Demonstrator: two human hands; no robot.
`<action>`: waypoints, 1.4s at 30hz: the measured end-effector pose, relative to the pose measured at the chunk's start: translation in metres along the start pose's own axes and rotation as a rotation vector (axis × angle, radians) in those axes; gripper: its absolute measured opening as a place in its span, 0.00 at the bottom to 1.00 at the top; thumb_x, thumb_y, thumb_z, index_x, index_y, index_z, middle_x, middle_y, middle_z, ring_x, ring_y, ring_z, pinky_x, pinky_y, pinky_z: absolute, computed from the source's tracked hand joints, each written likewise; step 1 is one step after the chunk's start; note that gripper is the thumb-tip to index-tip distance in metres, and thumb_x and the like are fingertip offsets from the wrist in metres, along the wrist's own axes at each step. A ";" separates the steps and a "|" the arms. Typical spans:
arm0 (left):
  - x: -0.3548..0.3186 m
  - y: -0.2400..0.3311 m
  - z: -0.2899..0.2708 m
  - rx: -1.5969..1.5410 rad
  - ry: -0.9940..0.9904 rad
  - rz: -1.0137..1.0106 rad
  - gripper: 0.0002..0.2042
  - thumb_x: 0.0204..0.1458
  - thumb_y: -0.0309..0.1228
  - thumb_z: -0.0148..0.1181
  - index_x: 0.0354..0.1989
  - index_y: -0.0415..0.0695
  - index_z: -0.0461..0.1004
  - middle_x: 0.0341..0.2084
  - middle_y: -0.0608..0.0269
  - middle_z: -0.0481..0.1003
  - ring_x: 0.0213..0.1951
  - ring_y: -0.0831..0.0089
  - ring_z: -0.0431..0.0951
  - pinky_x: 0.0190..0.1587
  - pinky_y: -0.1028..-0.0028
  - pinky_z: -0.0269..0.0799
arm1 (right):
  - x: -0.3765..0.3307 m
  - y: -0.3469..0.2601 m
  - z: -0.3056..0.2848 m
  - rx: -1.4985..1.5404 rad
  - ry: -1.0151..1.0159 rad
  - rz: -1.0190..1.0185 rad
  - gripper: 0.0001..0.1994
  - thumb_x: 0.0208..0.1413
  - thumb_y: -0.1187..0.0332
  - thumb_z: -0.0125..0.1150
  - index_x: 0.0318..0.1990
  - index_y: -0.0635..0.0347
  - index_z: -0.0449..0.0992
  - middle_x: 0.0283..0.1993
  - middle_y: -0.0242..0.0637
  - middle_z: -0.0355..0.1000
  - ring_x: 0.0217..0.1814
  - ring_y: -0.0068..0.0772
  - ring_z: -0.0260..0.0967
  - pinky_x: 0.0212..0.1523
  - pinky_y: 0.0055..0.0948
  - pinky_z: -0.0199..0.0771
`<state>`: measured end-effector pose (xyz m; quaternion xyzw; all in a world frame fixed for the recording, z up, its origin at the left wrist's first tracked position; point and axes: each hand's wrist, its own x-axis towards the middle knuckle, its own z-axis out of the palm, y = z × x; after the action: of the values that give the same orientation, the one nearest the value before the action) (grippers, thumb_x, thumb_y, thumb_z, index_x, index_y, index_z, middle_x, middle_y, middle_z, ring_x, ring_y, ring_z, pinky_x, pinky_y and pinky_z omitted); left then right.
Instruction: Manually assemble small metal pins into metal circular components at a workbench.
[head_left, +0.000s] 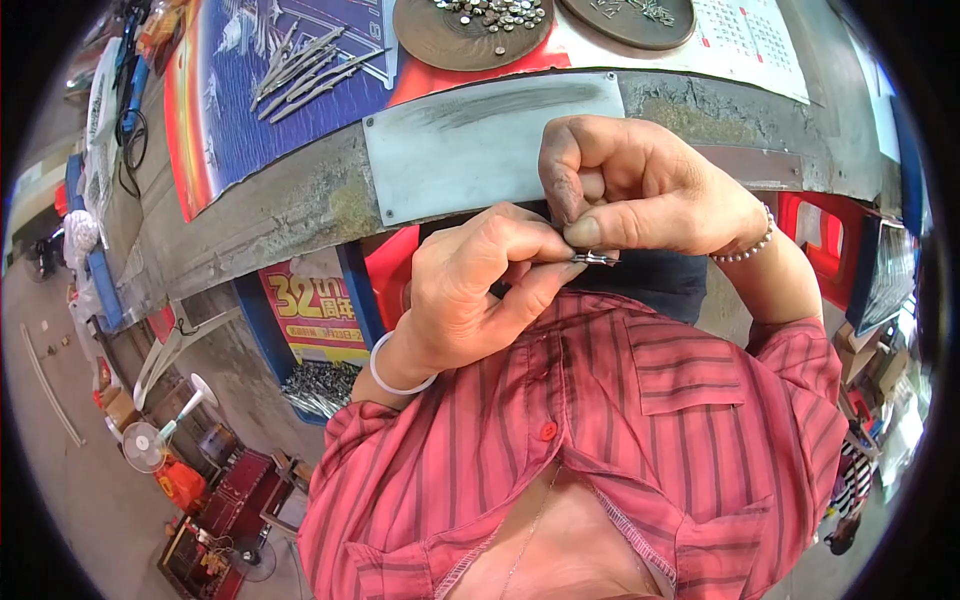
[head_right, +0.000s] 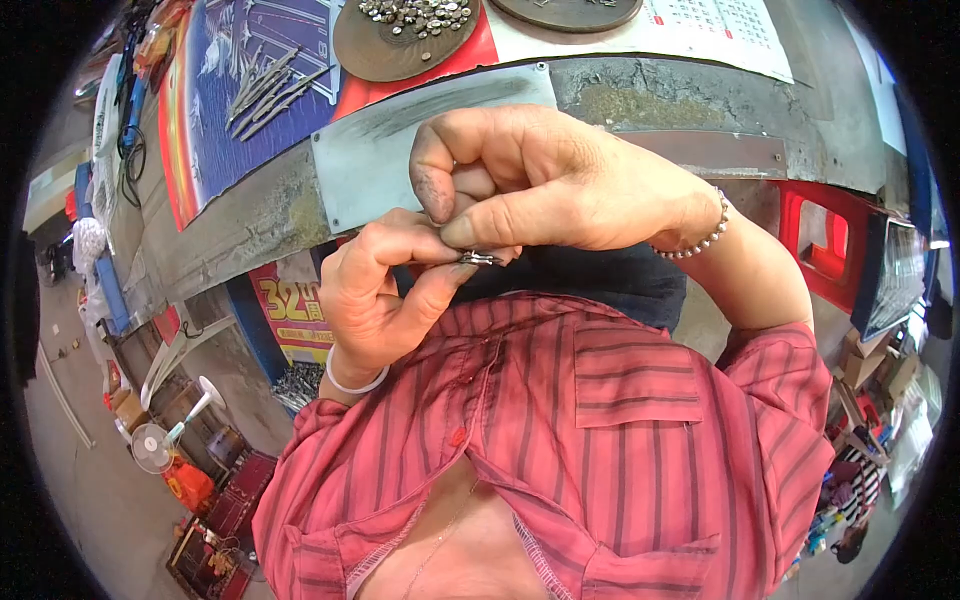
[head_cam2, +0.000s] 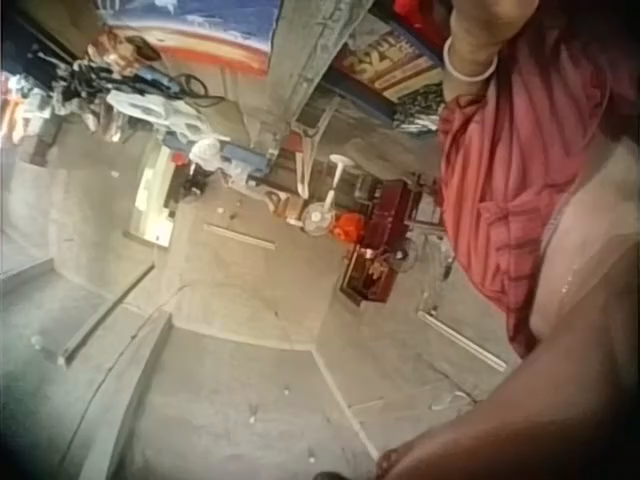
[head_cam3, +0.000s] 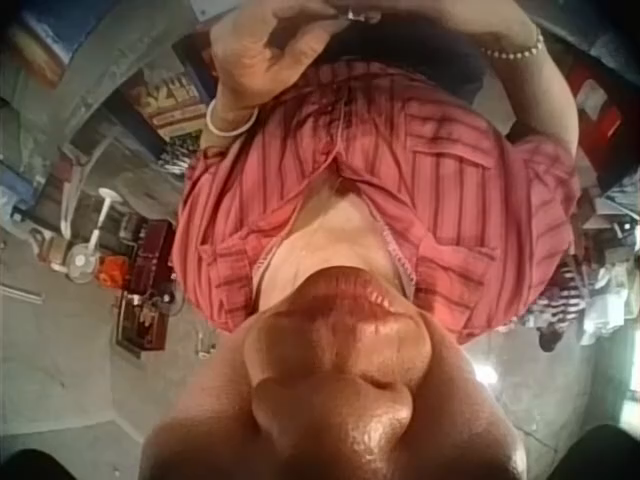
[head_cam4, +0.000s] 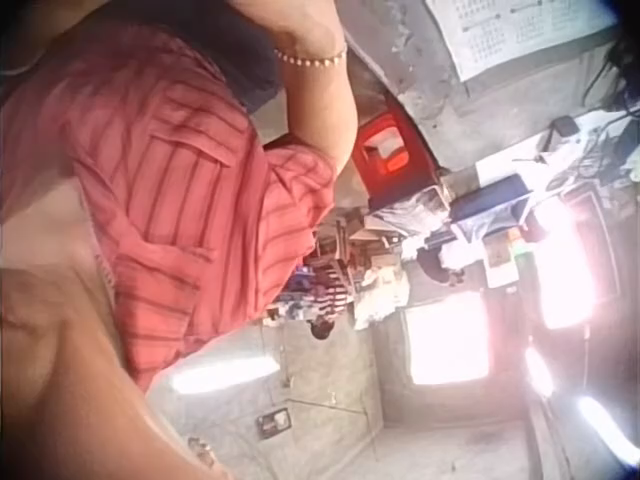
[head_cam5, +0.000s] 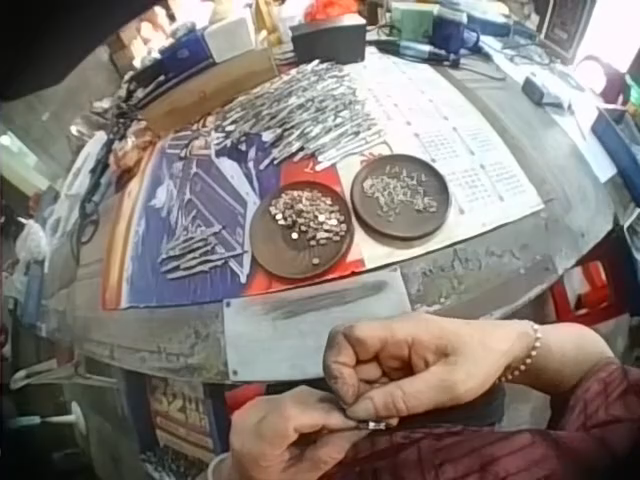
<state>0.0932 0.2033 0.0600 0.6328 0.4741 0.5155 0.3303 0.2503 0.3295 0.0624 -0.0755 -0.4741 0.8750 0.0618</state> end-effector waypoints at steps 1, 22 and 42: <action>0.000 0.000 -0.001 -0.002 0.000 0.001 0.09 0.44 0.17 0.63 0.33 0.39 0.70 0.22 0.62 0.73 0.18 0.79 0.70 0.19 0.80 0.64 | 0.000 0.000 0.000 -0.001 0.002 0.001 0.05 0.55 0.76 0.54 0.38 0.62 0.64 0.25 0.23 0.61 0.25 0.12 0.56 0.26 0.14 0.58; -0.008 -0.011 -0.009 0.009 0.057 0.073 0.11 0.42 0.17 0.64 0.33 0.40 0.70 0.22 0.61 0.74 0.21 0.72 0.75 0.22 0.77 0.68 | 0.016 0.001 0.002 0.024 -0.047 0.033 0.06 0.55 0.78 0.54 0.38 0.63 0.63 0.24 0.24 0.61 0.24 0.12 0.57 0.26 0.14 0.58; -0.011 -0.028 -0.028 0.061 0.026 -0.034 0.12 0.38 0.15 0.60 0.32 0.39 0.69 0.23 0.58 0.71 0.22 0.62 0.74 0.23 0.71 0.68 | 0.033 -0.022 0.032 -1.491 -0.106 -0.326 0.10 0.44 0.70 0.54 0.35 0.62 0.68 0.24 0.33 0.63 0.23 0.34 0.65 0.26 0.33 0.66</action>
<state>0.0584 0.2005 0.0386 0.6275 0.5046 0.5035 0.3132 0.2126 0.3211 0.0960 0.0160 -0.9468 0.3056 0.1000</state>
